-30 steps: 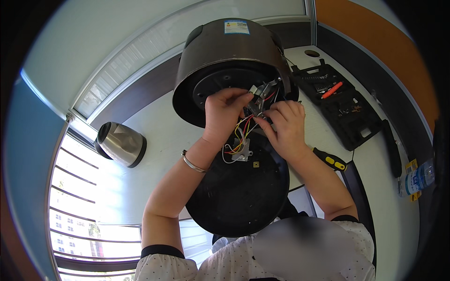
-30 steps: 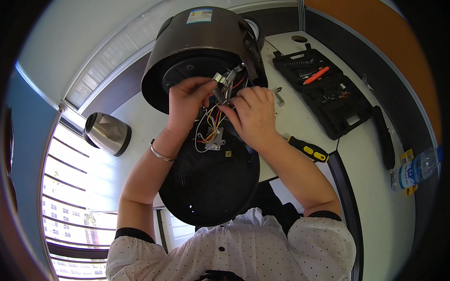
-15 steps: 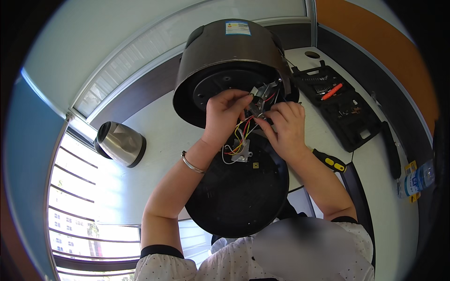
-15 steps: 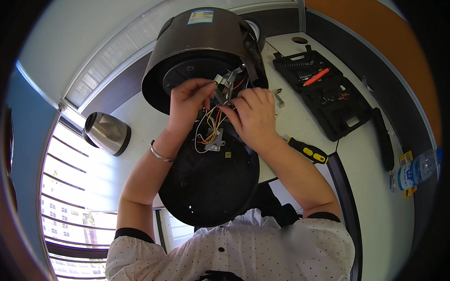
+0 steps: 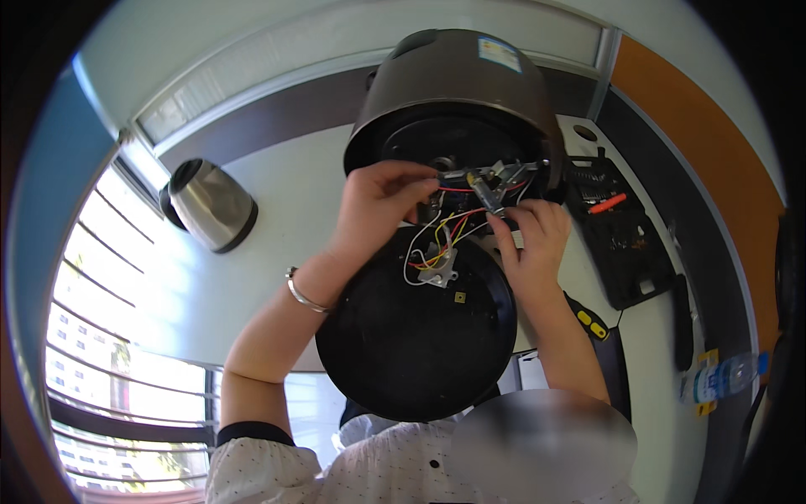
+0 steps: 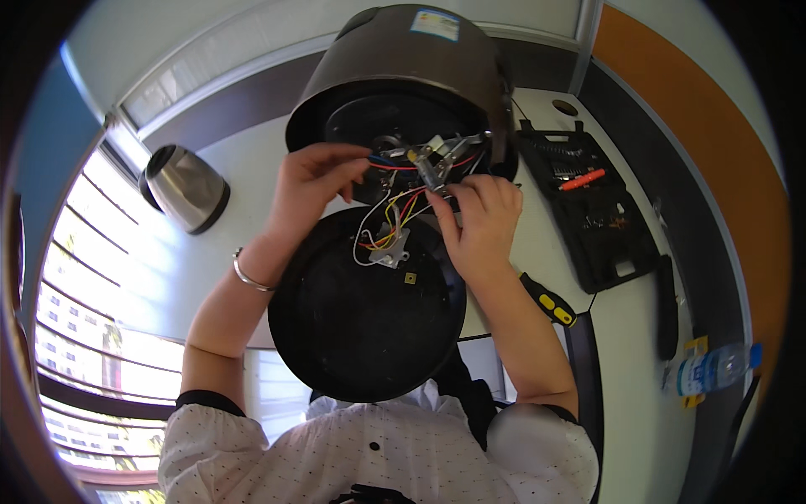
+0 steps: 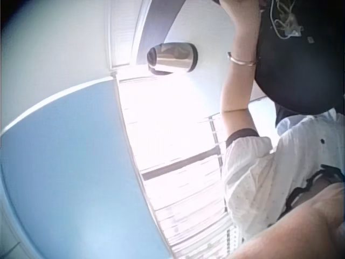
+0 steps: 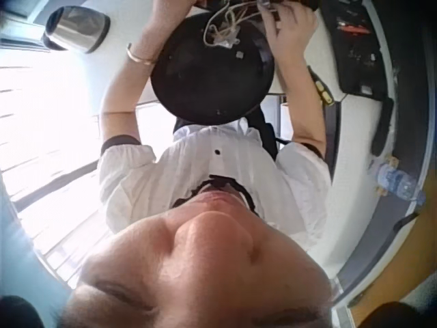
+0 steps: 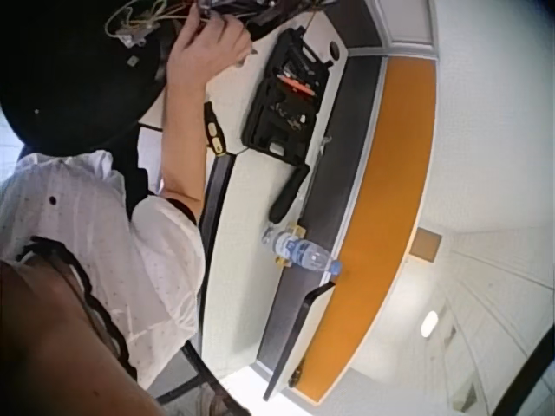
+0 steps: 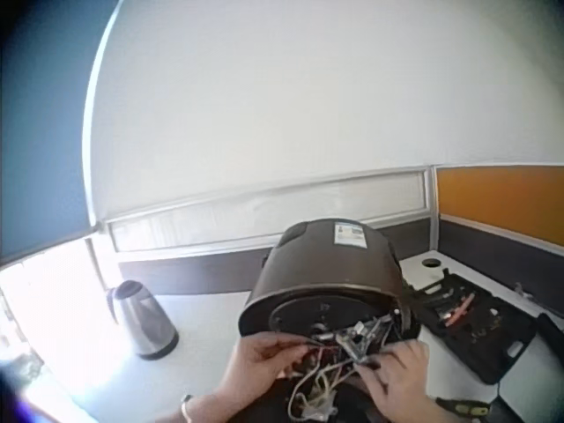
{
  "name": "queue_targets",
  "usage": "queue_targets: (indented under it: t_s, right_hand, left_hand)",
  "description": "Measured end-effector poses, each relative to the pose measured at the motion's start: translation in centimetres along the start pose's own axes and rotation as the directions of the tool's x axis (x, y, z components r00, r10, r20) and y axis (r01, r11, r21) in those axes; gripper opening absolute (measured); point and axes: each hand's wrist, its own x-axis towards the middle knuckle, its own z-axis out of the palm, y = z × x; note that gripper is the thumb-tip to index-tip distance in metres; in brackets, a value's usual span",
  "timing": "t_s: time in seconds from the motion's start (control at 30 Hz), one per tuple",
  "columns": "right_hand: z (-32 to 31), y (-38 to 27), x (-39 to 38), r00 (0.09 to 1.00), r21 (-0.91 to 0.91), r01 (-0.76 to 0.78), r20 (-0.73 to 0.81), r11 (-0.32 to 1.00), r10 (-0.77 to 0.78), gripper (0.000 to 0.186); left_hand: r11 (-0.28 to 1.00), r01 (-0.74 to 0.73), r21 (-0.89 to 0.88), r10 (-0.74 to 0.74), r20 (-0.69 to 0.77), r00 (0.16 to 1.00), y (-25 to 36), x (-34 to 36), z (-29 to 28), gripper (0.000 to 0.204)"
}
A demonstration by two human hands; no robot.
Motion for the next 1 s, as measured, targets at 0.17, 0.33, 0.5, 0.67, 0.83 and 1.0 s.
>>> queue_targets:
  t_s: [0.17,0.33,0.5,0.67,0.83,1.0]
  right_hand:
    - [0.1,-0.1,-0.2,0.999,-0.027,0.000,0.036,1.000,0.001,0.019]
    - [0.4,0.1,-0.4,0.999,-0.015,0.016,0.039,1.000,-0.015,0.020]
    - [0.5,0.2,-0.6,0.999,0.000,0.021,0.038,1.000,-0.021,0.019]
    - [0.3,0.3,-0.8,0.998,0.006,0.023,0.055,1.000,-0.023,0.019]
    - [0.6,0.5,-1.0,0.999,0.020,0.010,0.051,1.000,-0.011,0.018]
    - [0.6,0.3,-1.1,0.998,-0.011,0.016,0.054,1.000,-0.016,0.019]
  left_hand:
    - [0.993,-0.097,0.068,0.110,-0.224,0.969,-2.2,-3.4,-4.8,0.018]
    - [0.994,-0.099,0.042,0.108,-0.391,0.914,-5.6,-4.9,-7.8,0.017]
    - [0.996,0.085,-0.041,-0.094,-0.365,0.926,-7.7,-5.2,-8.8,0.019]
    - [0.968,0.181,-0.176,-0.227,-0.292,0.929,-8.2,-5.4,-8.3,0.018]
    - [0.981,0.133,-0.145,-0.169,-0.275,0.947,-7.0,-5.9,-8.2,0.016]
    - [0.984,0.100,-0.146,-0.135,-0.253,0.958,-6.6,-6.1,-8.0,0.014]
